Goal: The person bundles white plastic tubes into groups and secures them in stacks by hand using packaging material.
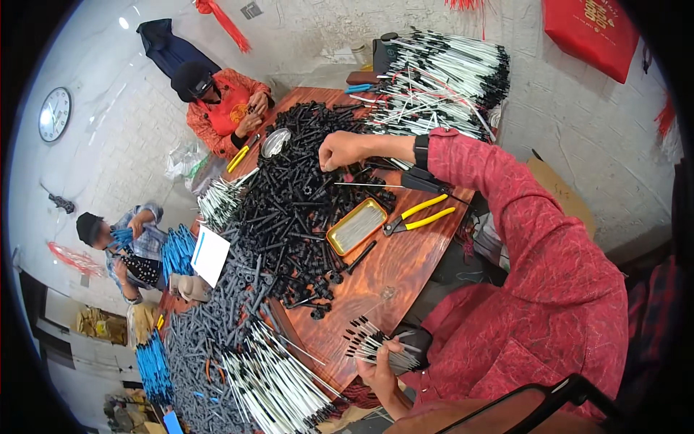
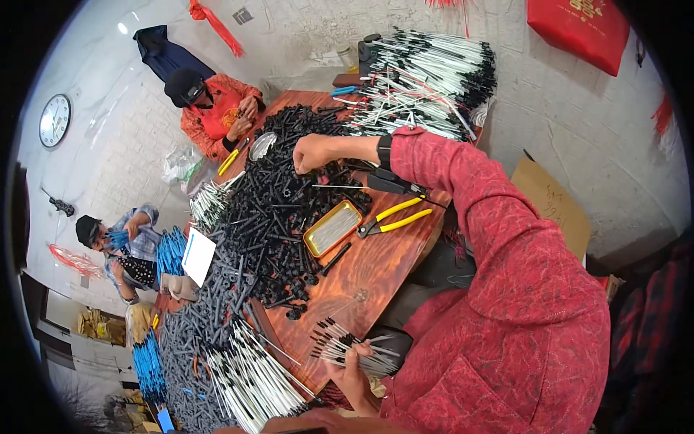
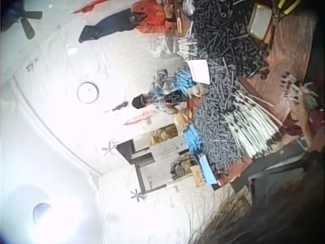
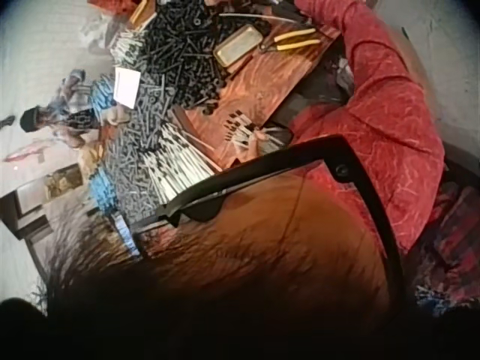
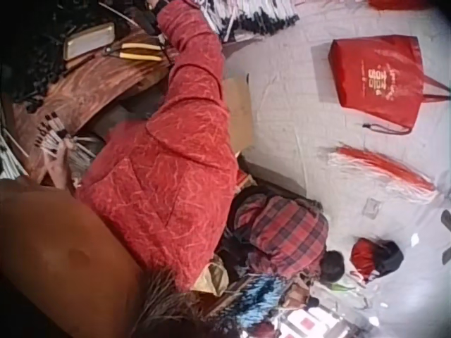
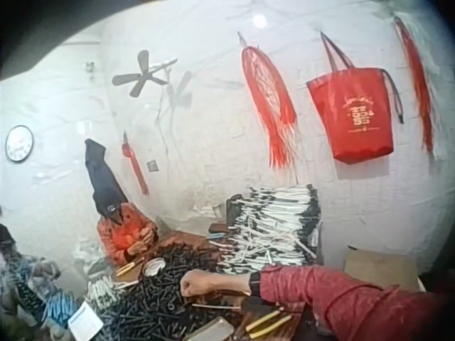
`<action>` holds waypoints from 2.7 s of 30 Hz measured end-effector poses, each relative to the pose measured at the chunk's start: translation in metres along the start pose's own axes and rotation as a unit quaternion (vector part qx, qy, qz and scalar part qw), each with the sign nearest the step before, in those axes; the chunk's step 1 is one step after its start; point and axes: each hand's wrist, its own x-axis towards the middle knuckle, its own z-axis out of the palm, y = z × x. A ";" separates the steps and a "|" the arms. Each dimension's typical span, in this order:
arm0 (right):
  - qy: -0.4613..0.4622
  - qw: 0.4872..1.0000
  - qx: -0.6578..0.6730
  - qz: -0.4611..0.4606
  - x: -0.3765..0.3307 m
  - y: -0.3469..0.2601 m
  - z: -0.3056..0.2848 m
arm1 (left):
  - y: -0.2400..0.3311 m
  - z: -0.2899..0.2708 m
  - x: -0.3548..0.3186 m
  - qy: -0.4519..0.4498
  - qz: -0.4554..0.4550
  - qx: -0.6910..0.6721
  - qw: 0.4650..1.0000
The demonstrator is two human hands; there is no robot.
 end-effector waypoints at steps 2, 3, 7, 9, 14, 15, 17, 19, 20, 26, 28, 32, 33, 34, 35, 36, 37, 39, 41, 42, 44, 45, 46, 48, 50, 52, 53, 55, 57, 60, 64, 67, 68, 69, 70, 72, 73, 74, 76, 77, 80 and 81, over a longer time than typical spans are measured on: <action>-0.008 0.996 0.065 0.058 0.017 0.007 0.002 | 0.002 0.001 0.004 0.002 -0.001 -0.021 1.000; -0.015 0.991 0.098 0.087 0.024 0.009 0.006 | 0.003 0.001 0.004 0.005 -0.003 -0.032 0.999; 0.001 0.994 0.015 0.107 0.052 0.005 0.009 | 0.010 0.009 0.009 0.025 -0.020 -0.054 0.998; -0.011 0.991 -0.007 0.137 0.067 0.005 0.008 | 0.009 0.006 0.010 0.024 -0.026 -0.051 0.998; -0.028 0.971 -0.078 0.226 0.091 0.008 0.012 | 0.005 0.001 0.006 0.018 -0.039 -0.053 0.998; -0.026 0.965 -0.090 0.243 0.095 0.012 0.013 | 0.004 0.000 0.006 0.017 -0.042 -0.056 0.997; -0.028 0.965 -0.085 0.248 0.103 0.019 0.010 | 0.004 -0.002 0.009 0.011 -0.044 -0.060 0.997; -0.032 0.963 -0.075 0.258 0.104 0.023 0.005 | 0.004 -0.003 0.009 -0.001 -0.050 -0.069 0.996; -0.028 0.961 -0.077 0.263 0.104 0.025 0.001 | 0.005 -0.004 0.009 -0.008 -0.053 -0.071 0.996; 0.144 0.935 -0.292 0.139 0.113 0.048 -0.014 | 0.005 -0.003 0.004 -0.008 -0.040 -0.105 0.994; 0.167 0.926 -0.313 0.130 0.109 0.060 -0.034 | 0.007 -0.002 0.010 -0.009 -0.038 -0.118 0.992; 0.131 0.963 -0.127 0.200 0.102 0.081 -0.088 | 0.006 -0.003 0.013 -0.024 -0.066 -0.122 0.990; 0.111 0.966 -0.121 0.198 0.100 0.088 -0.095 | 0.003 -0.005 0.012 -0.029 -0.073 -0.125 0.989; 0.089 0.970 -0.115 0.196 0.099 0.094 -0.099 | 0.000 -0.008 0.010 -0.032 -0.078 -0.128 0.988; 0.072 0.972 -0.109 0.193 0.101 0.101 -0.104 | -0.004 -0.011 0.012 -0.039 -0.083 -0.129 0.987; 0.074 0.973 -0.109 0.192 0.105 0.106 -0.102 | -0.008 -0.013 0.013 -0.045 -0.087 -0.131 0.987; 0.087 0.972 -0.161 0.149 0.108 0.111 -0.094 | -0.011 -0.015 0.014 -0.052 -0.090 -0.132 0.986; 0.114 0.956 -0.261 0.066 0.114 0.125 -0.077 | -0.015 -0.017 0.017 -0.065 -0.100 -0.132 0.984; 0.096 0.956 -0.271 0.065 0.123 0.114 -0.055 | -0.014 -0.011 0.014 -0.046 -0.094 -0.139 0.985; 0.082 0.953 -0.286 0.067 0.127 0.108 -0.046 | -0.013 -0.006 0.012 -0.035 -0.088 -0.149 0.984; 0.068 0.949 -0.299 0.069 0.128 0.105 -0.040 | -0.010 0.001 0.011 -0.023 -0.084 -0.159 0.983; 0.062 0.941 -0.326 0.067 0.126 0.105 -0.037 | -0.008 0.003 0.011 -0.032 -0.077 -0.152 0.985; 0.055 0.932 -0.353 0.064 0.124 0.104 -0.035 | -0.006 0.005 0.010 -0.041 -0.070 -0.146 0.986; 0.042 0.923 -0.377 0.059 0.118 0.102 -0.031 | -0.002 0.007 0.009 -0.044 -0.066 -0.141 0.987; 0.039 0.918 -0.392 0.034 0.111 0.103 -0.033 | -0.001 0.008 0.010 -0.047 -0.062 -0.125 0.989; 0.059 0.916 -0.397 0.012 0.106 0.101 -0.024 | 0.003 0.011 0.008 -0.031 -0.074 -0.120 0.990; 0.080 0.916 -0.393 0.002 0.106 0.098 -0.015 | 0.005 0.011 0.008 -0.010 -0.073 -0.070 0.995; 0.081 0.916 -0.392 -0.007 0.105 0.097 -0.023 | 0.011 0.012 0.010 0.022 -0.081 0.040 0.996; 0.056 0.906 -0.417 -0.045 0.110 0.101 -0.041 | 0.020 0.016 0.012 0.023 -0.085 0.120 0.989; 0.057 0.908 -0.415 -0.022 0.099 0.058 -0.043 | 0.007 0.011 0.020 -0.041 -0.012 0.084 0.996; -0.173 0.951 -0.214 -0.143 0.048 -0.005 -0.039 | -0.004 0.010 0.022 -0.076 0.035 0.042 0.996; -0.299 0.953 -0.005 -0.057 -0.042 -0.080 0.003 | -0.009 0.007 0.014 -0.064 0.043 0.016 0.997; -0.342 0.936 -0.008 -0.081 -0.075 -0.101 0.004 | -0.010 0.008 0.012 -0.063 0.050 -0.004 0.997; -0.393 0.911 0.002 -0.128 -0.096 -0.125 0.011 | 0.003 0.005 0.001 -0.049 0.060 0.006 0.997; -0.394 0.900 0.001 -0.183 -0.122 -0.125 0.019 | -0.007 0.002 0.005 -0.052 0.056 -0.033 0.997; -0.390 0.894 0.025 -0.220 -0.160 -0.126 0.032 | -0.017 -0.002 0.011 -0.049 0.046 -0.100 0.993; -0.380 0.902 0.046 -0.200 -0.173 -0.133 0.037 | -0.015 -0.004 0.014 -0.052 0.053 -0.098 0.992; -0.377 0.902 0.043 -0.205 -0.181 -0.138 0.042 | -0.014 -0.005 0.017 -0.065 0.055 -0.107 0.991; -0.322 0.931 0.134 -0.102 -0.193 -0.147 0.054 | -0.012 -0.006 0.017 -0.085 0.057 -0.124 0.987; -0.290 0.939 0.179 -0.046 -0.202 -0.151 0.059 | -0.012 -0.005 0.019 -0.088 0.058 -0.122 0.987; -0.166 0.954 0.243 -0.061 -0.219 -0.156 0.095 | -0.009 -0.003 0.024 -0.082 0.053 -0.171 0.980; -0.105 0.954 0.274 -0.067 -0.223 -0.159 0.105 | -0.008 -0.004 0.022 -0.083 0.053 -0.165 0.981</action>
